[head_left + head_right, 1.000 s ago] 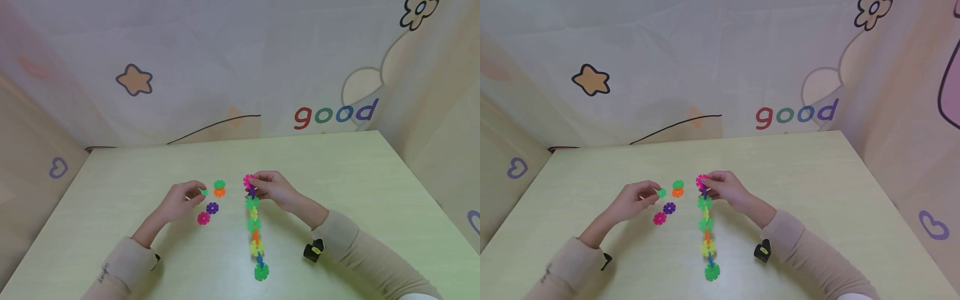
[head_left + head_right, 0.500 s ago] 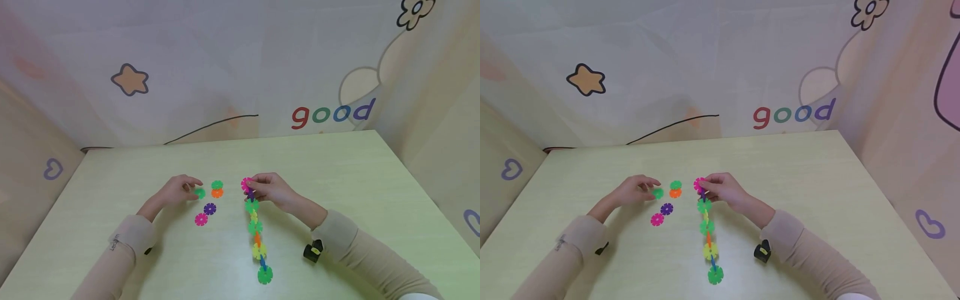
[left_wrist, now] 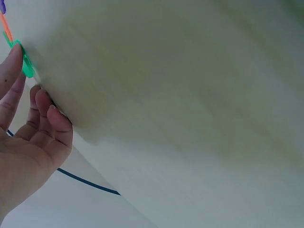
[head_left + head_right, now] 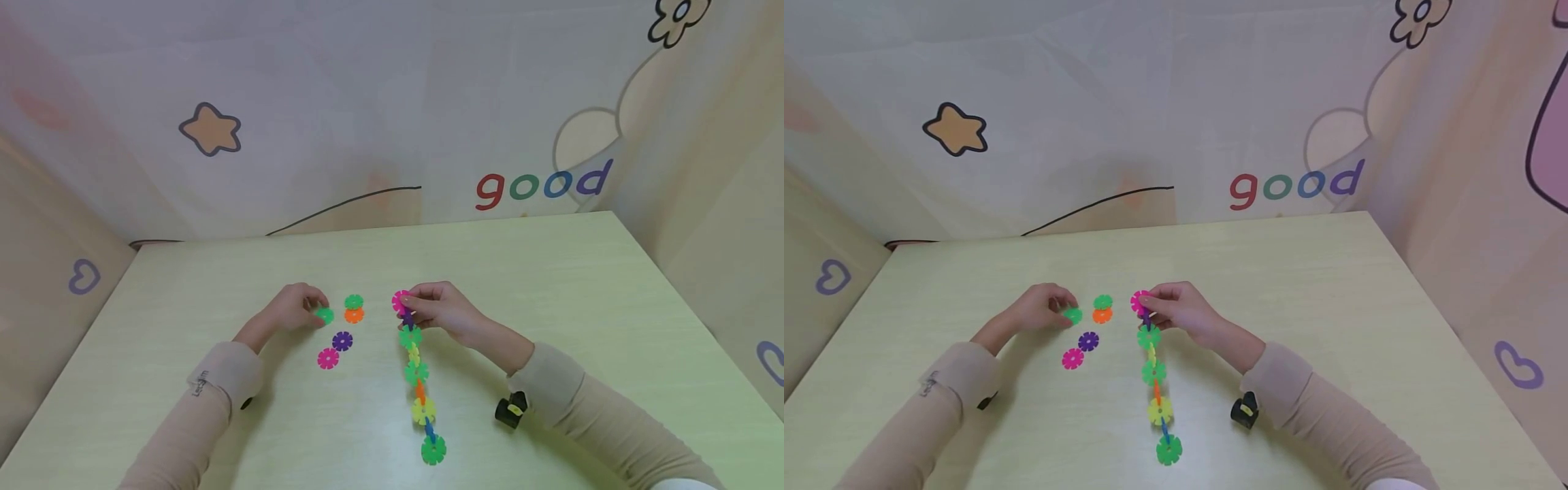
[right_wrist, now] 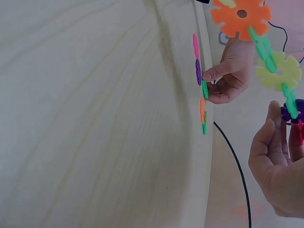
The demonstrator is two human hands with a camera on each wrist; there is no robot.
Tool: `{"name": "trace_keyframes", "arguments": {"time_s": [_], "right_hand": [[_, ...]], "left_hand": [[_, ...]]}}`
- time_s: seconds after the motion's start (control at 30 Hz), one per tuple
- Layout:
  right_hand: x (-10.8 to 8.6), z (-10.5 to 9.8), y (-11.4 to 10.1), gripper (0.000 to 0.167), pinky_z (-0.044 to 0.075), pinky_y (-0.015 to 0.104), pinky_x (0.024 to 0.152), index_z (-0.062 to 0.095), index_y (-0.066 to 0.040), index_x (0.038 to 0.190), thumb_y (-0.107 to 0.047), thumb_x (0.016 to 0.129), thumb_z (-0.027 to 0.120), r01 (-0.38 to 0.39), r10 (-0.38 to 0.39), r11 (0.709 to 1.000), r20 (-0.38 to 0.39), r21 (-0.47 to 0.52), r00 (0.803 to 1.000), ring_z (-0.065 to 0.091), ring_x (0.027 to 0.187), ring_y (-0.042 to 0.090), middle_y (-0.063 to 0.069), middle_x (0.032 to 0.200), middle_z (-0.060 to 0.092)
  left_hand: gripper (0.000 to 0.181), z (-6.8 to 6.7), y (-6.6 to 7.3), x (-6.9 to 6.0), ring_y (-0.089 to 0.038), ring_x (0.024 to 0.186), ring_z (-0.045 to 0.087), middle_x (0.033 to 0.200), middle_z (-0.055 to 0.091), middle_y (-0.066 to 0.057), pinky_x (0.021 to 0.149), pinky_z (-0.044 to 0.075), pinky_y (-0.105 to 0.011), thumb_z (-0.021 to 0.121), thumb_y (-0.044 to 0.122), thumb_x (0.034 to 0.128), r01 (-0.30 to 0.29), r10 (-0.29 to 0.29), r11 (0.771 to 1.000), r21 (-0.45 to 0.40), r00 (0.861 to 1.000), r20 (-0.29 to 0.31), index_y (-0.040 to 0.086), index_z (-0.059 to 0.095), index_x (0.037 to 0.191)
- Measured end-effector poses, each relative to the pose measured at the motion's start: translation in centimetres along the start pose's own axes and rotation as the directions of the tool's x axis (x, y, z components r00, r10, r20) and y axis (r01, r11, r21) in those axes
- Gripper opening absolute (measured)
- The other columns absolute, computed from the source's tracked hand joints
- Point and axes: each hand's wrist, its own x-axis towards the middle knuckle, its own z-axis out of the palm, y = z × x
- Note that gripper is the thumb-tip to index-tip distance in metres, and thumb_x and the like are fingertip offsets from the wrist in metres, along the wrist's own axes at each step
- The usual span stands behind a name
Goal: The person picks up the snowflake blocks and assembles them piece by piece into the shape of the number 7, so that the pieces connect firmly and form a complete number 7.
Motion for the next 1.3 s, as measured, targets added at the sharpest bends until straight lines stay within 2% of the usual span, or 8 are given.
{"name": "trace_keyframes", "arguments": {"time_s": [0.2, 0.37, 0.6, 0.8, 0.93, 1.1, 1.2, 1.3], "right_hand": [[-0.1, 0.1, 0.0, 0.021, 0.053, 0.032, 0.072, 0.061, 0.006, 0.098, -0.013, 0.091, 0.057, 0.007, -0.007, 1.0, 0.005, 0.005, 1.0, 0.066, 0.075, 0.022, 0.01, 0.084, 0.067], [-0.3, 0.3, -0.3, 0.023, 0.053, 0.032, 0.072, 0.06, 0.008, 0.1, -0.013, 0.091, 0.056, 0.015, -0.015, 1.0, 0.005, 0.0, 1.0, 0.067, 0.075, 0.021, 0.008, 0.083, 0.067], [-0.6, 0.5, -0.5, 0.023, 0.052, 0.031, 0.072, 0.06, 0.008, 0.1, -0.013, 0.091, 0.056, 0.018, -0.018, 1.0, -0.001, -0.009, 1.0, 0.066, 0.075, 0.021, 0.007, 0.082, 0.067], [-0.7, 0.5, -0.5, 0.024, 0.052, 0.03, 0.072, 0.059, 0.008, 0.102, -0.014, 0.092, 0.054, 0.014, -0.015, 0.999, -0.012, -0.045, 1.0, 0.065, 0.075, 0.02, 0.017, 0.09, 0.066], [-0.8, 0.6, -0.4, 0.022, 0.052, 0.028, 0.07, 0.06, 0.007, 0.101, -0.013, 0.092, 0.054, 0.012, -0.013, 0.998, -0.016, -0.068, 1.0, 0.064, 0.074, 0.019, 0.019, 0.091, 0.065], [-0.8, 0.7, -0.5, 0.021, 0.051, 0.025, 0.067, 0.061, 0.006, 0.098, -0.013, 0.092, 0.055, 0.019, -0.022, 0.996, -0.026, -0.088, 0.999, 0.062, 0.072, 0.018, 0.016, 0.087, 0.065], [-0.9, 0.9, -0.5, 0.021, 0.051, 0.025, 0.066, 0.061, 0.006, 0.097, -0.013, 0.091, 0.055, 0.025, -0.029, 0.995, -0.034, -0.095, 0.999, 0.061, 0.071, 0.019, 0.01, 0.082, 0.065], [-1.0, 1.0, -0.5, 0.021, 0.05, 0.024, 0.064, 0.061, 0.007, 0.096, -0.013, 0.091, 0.056, 0.041, -0.045, 0.995, -0.032, -0.092, 0.998, 0.061, 0.07, 0.018, 0.006, 0.078, 0.065]], "left_hand": [[0.015, -0.4, 0.1, -0.5, -0.022, 0.078, 0.051, 0.081, 0.057, -0.008, 0.072, 0.045, -0.033, 0.07, 0.001, 0.0764, -0.045, 0.044, 0.999, -0.019, 0.999, -0.029, 0.003, 0.061, 0.088], [0.012, -0.6, 0.2, -1.3, -0.02, 0.075, 0.051, 0.079, 0.059, -0.006, 0.07, 0.045, -0.031, 0.067, 0.002, 0.079, -0.081, 0.08, 0.997, -0.012, 0.992, -0.097, -0.001, 0.065, 0.09], [0.008, 0.0, 1.8, -2.9, -0.018, 0.073, 0.055, 0.08, 0.063, -0.004, 0.067, 0.049, -0.028, 0.068, 0.005, 0.0803, -0.129, 0.105, 0.984, -0.123, 0.977, -0.188, 0.002, 0.068, 0.088], [0.009, 0.9, 3.7, -4.1, -0.025, 0.069, 0.061, 0.079, 0.066, -0.01, 0.063, 0.052, -0.026, 0.068, 0.003, 0.0801, -0.25, 0.189, 0.944, -0.215, 0.945, -0.268, 0.0, 0.068, 0.089], [0.009, 1.5, 5.0, -4.6, -0.032, 0.066, 0.061, 0.076, 0.065, -0.014, 0.06, 0.051, -0.024, 0.068, 0.002, 0.0799, -0.3, 0.219, 0.918, -0.259, 0.929, -0.299, -0.001, 0.067, 0.088], [0.008, 2.1, 6.2, -4.9, -0.022, 0.061, 0.06, 0.074, 0.066, -0.008, 0.056, 0.051, -0.023, 0.069, 0.0, 0.0778, -0.361, 0.269, 0.901, -0.242, 0.9, -0.343, -0.001, 0.068, 0.085], [0.009, 2.4, 7.0, -5.1, -0.015, 0.06, 0.059, 0.077, 0.067, -0.007, 0.056, 0.051, -0.023, 0.07, -0.001, 0.0765, -0.404, 0.311, 0.893, -0.201, 0.874, -0.374, -0.001, 0.068, 0.085], [0.011, 2.7, 7.6, -5.1, -0.016, 0.059, 0.06, 0.078, 0.067, -0.007, 0.056, 0.051, -0.023, 0.07, -0.003, 0.0757, -0.455, 0.359, 0.873, -0.172, 0.841, -0.405, -0.001, 0.067, 0.086]]}}
